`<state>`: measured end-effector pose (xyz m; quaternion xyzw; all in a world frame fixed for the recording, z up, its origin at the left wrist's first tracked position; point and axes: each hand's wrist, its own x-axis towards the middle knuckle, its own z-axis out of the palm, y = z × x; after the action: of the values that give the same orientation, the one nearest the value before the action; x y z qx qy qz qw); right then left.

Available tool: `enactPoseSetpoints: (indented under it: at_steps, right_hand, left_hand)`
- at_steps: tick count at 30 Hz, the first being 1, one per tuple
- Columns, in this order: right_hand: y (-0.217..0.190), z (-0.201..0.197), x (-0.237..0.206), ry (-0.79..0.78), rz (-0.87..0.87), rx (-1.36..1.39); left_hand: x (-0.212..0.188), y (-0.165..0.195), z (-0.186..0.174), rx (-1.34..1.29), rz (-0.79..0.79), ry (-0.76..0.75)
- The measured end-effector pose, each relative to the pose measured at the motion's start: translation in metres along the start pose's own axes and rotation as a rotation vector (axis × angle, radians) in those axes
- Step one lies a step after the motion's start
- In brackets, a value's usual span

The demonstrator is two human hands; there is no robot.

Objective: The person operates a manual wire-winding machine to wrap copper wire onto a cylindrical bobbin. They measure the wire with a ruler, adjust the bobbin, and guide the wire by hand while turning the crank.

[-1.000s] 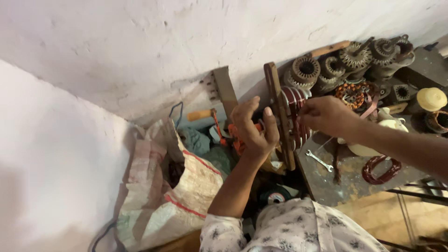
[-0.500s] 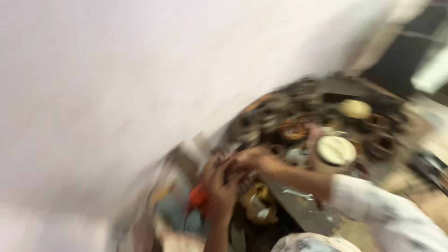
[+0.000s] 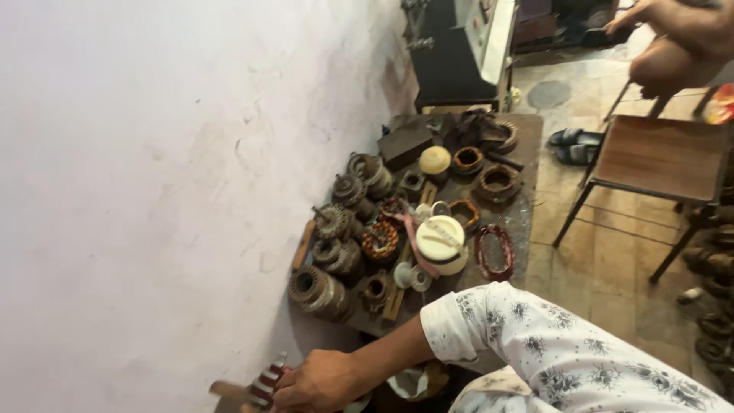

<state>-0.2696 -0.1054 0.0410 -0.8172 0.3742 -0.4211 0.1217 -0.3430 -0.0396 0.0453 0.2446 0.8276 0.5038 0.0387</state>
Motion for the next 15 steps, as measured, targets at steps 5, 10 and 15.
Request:
enactPoseSetpoints:
  at_steps: [5,10,15]
  right_hand:
    - [0.024,-0.005,-0.038,0.064,0.11,0.151]
    - [0.054,0.006,-0.063,-0.262,0.103,0.68]
    - [0.047,-0.004,-0.074,-0.289,0.015,0.773]
  left_hand:
    - [0.043,-0.019,0.001,-0.016,0.072,-0.097]
    - [0.058,-0.025,0.009,-0.057,0.057,0.0]
    - [0.019,-0.015,0.026,0.141,-0.082,0.538]
